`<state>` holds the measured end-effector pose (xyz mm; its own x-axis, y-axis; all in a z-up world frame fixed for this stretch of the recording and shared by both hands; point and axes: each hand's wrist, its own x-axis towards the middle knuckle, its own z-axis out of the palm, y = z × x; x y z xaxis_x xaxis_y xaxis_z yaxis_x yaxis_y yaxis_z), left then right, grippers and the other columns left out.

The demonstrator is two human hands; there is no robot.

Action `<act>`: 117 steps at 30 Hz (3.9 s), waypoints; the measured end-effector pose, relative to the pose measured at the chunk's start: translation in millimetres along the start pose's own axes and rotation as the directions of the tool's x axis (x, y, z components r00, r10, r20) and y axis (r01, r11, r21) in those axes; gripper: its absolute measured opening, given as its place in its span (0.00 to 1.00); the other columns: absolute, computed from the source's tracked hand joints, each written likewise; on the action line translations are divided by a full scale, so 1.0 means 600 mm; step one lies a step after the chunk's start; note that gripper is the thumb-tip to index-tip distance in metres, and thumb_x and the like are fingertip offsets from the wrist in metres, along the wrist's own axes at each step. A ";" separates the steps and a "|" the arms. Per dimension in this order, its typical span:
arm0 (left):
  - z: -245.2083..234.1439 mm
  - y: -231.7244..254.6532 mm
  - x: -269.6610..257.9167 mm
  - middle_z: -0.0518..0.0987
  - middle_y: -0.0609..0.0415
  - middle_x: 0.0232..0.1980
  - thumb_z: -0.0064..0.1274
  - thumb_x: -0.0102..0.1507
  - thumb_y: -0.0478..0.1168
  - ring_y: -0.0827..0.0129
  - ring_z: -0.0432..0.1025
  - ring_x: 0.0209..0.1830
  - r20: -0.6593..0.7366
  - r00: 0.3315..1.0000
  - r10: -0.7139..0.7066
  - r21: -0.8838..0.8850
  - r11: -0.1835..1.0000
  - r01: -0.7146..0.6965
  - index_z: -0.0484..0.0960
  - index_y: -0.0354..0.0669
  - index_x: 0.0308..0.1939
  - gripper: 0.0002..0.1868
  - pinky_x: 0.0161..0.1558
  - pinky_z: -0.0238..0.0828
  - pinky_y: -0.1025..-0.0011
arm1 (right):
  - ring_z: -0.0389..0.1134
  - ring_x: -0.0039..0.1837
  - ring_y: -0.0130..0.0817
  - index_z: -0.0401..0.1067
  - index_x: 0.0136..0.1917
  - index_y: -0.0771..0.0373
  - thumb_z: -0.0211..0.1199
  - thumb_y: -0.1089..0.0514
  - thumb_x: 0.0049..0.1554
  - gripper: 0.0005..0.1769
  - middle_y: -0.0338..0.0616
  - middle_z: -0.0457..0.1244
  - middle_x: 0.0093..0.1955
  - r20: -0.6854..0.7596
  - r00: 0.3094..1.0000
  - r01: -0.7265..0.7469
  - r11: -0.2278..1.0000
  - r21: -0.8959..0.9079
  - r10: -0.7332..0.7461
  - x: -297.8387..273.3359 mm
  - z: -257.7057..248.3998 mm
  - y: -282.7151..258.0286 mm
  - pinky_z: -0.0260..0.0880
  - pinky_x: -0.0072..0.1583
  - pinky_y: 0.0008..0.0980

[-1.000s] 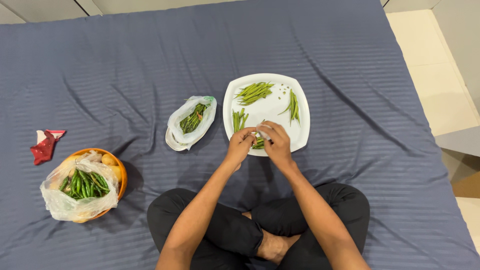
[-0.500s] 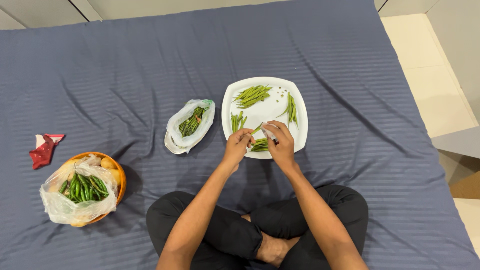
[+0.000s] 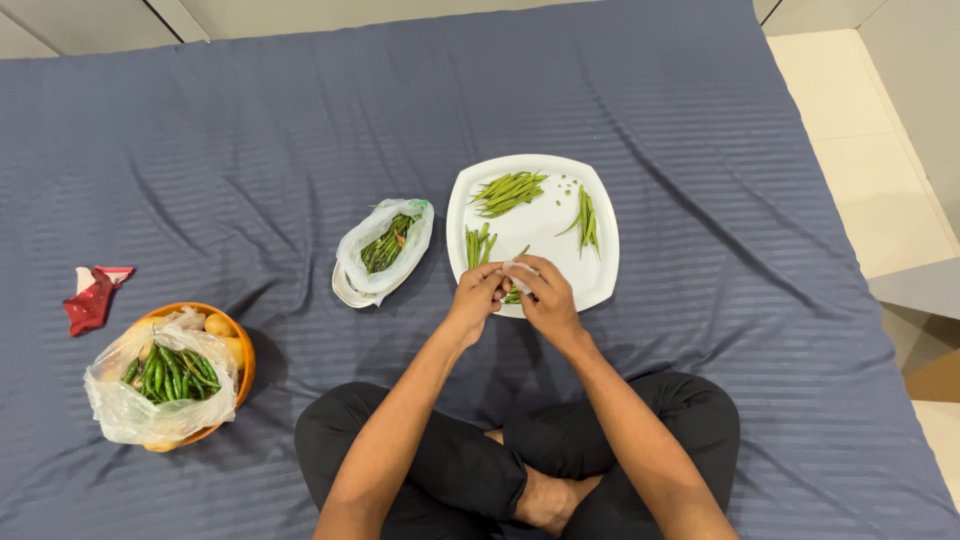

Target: The person takes green beans from a plastic bag, trims and wipes them with a cloth, and places them onto a plate.

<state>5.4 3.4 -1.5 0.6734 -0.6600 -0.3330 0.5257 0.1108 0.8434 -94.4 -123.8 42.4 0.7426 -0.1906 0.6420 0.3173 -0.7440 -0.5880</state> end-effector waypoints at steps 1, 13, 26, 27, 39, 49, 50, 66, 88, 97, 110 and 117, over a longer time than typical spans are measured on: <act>-0.001 0.000 0.002 0.73 0.62 0.31 0.43 0.71 0.34 0.83 0.60 0.26 0.006 0.999 -0.040 -0.044 0.998 0.040 0.81 0.34 0.54 0.13 0.23 0.53 0.83 | 0.70 0.60 0.45 0.75 0.59 0.60 0.62 0.77 0.47 0.28 0.49 0.65 0.60 0.000 1.000 -0.002 1.000 0.001 0.002 0.001 0.000 0.002 0.74 0.55 0.37; -0.002 0.010 -0.002 0.80 0.56 0.35 0.46 0.67 0.34 0.80 0.66 0.28 0.008 0.998 -0.061 -0.067 0.996 0.061 0.81 0.35 0.54 0.14 0.22 0.52 0.81 | 0.71 0.58 0.47 0.75 0.55 0.63 0.63 0.77 0.48 0.22 0.50 0.65 0.59 -0.077 0.995 -0.061 0.998 0.005 0.061 0.001 0.001 0.007 0.75 0.55 0.37; 0.000 0.006 -0.004 0.81 0.63 0.34 0.58 0.64 0.38 0.84 0.66 0.29 -0.078 0.996 0.033 0.155 0.988 -0.021 0.87 0.41 0.50 0.11 0.28 0.59 0.80 | 0.72 0.58 0.46 0.76 0.55 0.62 0.65 0.75 0.50 0.20 0.49 0.66 0.58 -0.095 0.991 -0.095 0.995 0.022 0.097 -0.002 0.001 0.012 0.75 0.54 0.36; -0.001 0.005 -0.004 0.79 0.63 0.33 0.59 0.65 0.38 0.83 0.64 0.27 -0.083 0.996 0.037 0.159 0.987 -0.023 0.88 0.40 0.49 0.10 0.28 0.59 0.80 | 0.72 0.57 0.44 0.76 0.55 0.62 0.65 0.75 0.52 0.19 0.48 0.66 0.58 -0.120 0.978 -0.163 0.985 0.051 0.168 -0.001 0.002 0.012 0.75 0.54 0.35; 0.008 0.013 -0.009 0.83 0.62 0.35 0.60 0.65 0.41 0.83 0.57 0.24 -0.168 0.979 0.119 0.162 0.983 -0.091 0.89 0.38 0.47 0.12 0.26 0.53 0.80 | 0.71 0.59 0.44 0.77 0.55 0.62 0.63 0.75 0.51 0.20 0.50 0.65 0.59 -0.064 0.975 -0.208 0.976 0.065 0.212 -0.001 -0.005 0.013 0.74 0.55 0.34; 0.009 0.019 -0.010 0.87 0.55 0.36 0.60 0.65 0.43 0.82 0.69 0.30 -0.262 0.868 0.422 0.398 0.867 -0.301 0.89 0.34 0.42 0.13 0.36 0.67 0.80 | 0.71 0.59 0.43 0.76 0.58 0.63 0.66 0.74 0.55 0.18 0.51 0.65 0.60 -0.195 0.962 -0.169 0.979 0.114 0.189 0.004 0.003 -0.011 0.74 0.57 0.34; 0.010 0.017 -0.010 0.87 0.55 0.36 0.60 0.65 0.43 0.82 0.69 0.30 -0.262 0.868 0.421 0.396 0.868 -0.301 0.89 0.34 0.42 0.13 0.36 0.67 0.80 | 0.71 0.60 0.45 0.76 0.58 0.64 0.65 0.75 0.52 0.20 0.51 0.65 0.59 -0.167 0.978 -0.119 0.991 0.068 0.129 0.000 0.002 -0.017 0.73 0.58 0.36; 0.008 -0.015 -0.003 0.83 0.58 0.34 0.57 0.67 0.46 0.81 0.68 0.31 -0.229 0.966 0.121 0.090 0.991 -0.103 0.84 0.40 0.35 0.13 0.35 0.62 0.78 | 0.71 0.60 0.47 0.76 0.58 0.63 0.63 0.76 0.49 0.24 0.51 0.65 0.59 -0.113 0.987 -0.111 0.994 0.023 0.113 -0.004 0.018 -0.005 0.74 0.58 0.38; -0.024 -0.004 0.011 0.78 0.64 0.31 0.60 0.65 0.40 0.84 0.62 0.29 -0.365 0.855 0.369 0.253 0.923 -0.290 0.86 0.32 0.40 0.11 0.32 0.58 0.80 | 0.70 0.57 0.34 0.78 0.56 0.66 0.66 0.73 0.54 0.16 0.46 0.67 0.57 -0.325 0.863 -0.357 0.922 0.151 0.387 0.025 -0.105 0.094 0.71 0.58 0.31; 0.052 -0.021 0.011 0.86 0.55 0.42 0.60 0.63 0.38 0.81 0.68 0.32 -0.305 0.950 0.068 0.120 0.992 -0.033 0.86 0.37 0.45 0.09 0.24 0.55 0.80 | 0.69 0.43 0.28 0.77 0.57 0.67 0.67 0.67 0.57 0.14 0.44 0.69 0.49 -0.378 0.417 -0.367 0.534 0.762 0.827 0.023 -0.232 0.140 0.72 0.41 0.28; 0.279 -0.075 0.206 0.86 0.54 0.35 0.68 0.57 0.49 0.61 0.79 0.32 -0.362 0.744 0.562 0.826 0.563 -0.023 0.84 0.43 0.36 0.15 0.34 0.71 0.64 | 0.66 0.38 0.26 0.76 0.59 0.66 0.67 0.69 0.57 0.16 0.44 0.68 0.47 -0.121 0.362 -0.233 0.215 0.948 0.924 0.006 -0.231 0.217 0.68 0.36 0.25; 0.112 -0.011 0.099 0.85 0.55 0.32 0.65 0.57 0.49 0.60 0.80 0.31 -0.215 0.756 0.618 0.904 0.419 -0.086 0.85 0.44 0.35 0.13 0.34 0.74 0.64 | 0.69 0.42 0.28 0.74 0.59 0.66 0.64 0.70 0.57 0.16 0.44 0.67 0.49 -0.058 0.439 -0.193 0.157 0.969 0.896 0.006 -0.202 0.237 0.70 0.37 0.27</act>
<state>6.8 -86.3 1.6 0.9457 -0.2713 0.1788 -0.3073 -0.5681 0.7634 -118.1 -308.3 20.8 0.5767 -0.7878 -0.2166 0.4780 0.5403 -0.6925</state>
